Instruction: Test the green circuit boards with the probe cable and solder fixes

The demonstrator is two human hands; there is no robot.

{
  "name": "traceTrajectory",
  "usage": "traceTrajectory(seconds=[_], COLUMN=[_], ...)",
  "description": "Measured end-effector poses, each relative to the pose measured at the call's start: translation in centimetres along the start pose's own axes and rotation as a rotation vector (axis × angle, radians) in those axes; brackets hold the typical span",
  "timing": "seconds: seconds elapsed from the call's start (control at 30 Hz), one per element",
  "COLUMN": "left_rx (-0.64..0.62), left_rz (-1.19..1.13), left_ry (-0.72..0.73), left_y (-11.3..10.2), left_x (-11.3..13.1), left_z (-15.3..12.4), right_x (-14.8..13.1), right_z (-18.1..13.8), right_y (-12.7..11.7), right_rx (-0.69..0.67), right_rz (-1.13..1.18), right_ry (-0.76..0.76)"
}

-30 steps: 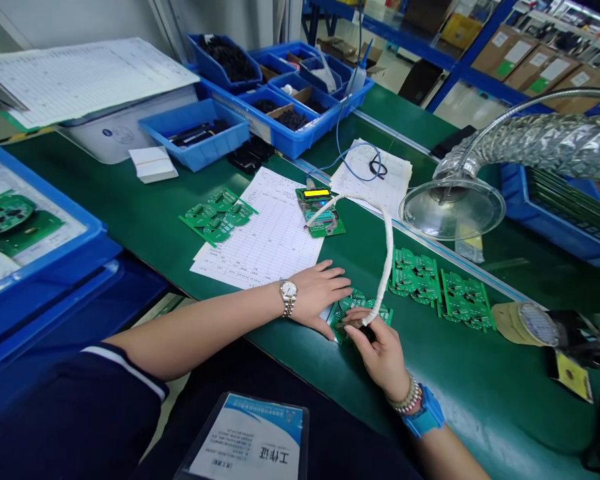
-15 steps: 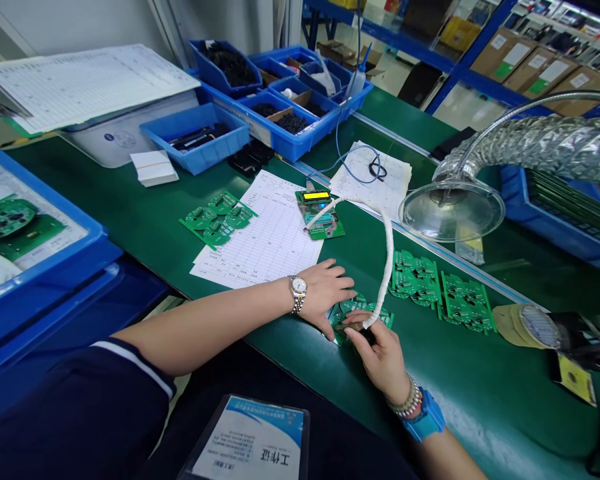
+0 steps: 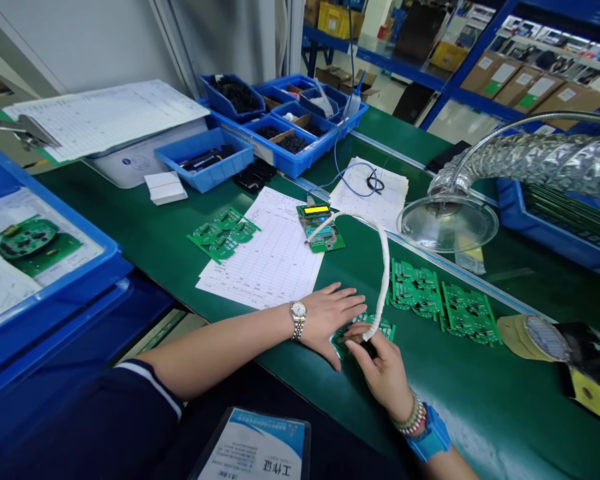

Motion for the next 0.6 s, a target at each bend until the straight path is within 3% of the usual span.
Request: traceTrajectory(seconds=[0.6], left_rx=[0.023], left_rz=[-0.099], left_ry=[-0.011], left_y=[0.87], left_x=[-0.3], left_z=[-0.09], right_x=[0.01], right_z=[0.01], right_y=[0.06], right_rx=[0.0], right_rz=[-0.006], right_ry=[-0.002])
Point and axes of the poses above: each hand's wrist, its own z-axis towards the middle knuckle, its own y-axis out of the palm, x = y × z, the point moved 10 cm from there along z, towards the middle knuckle, and after that the axes turned 1 degree about x, right-handed, at the moved point
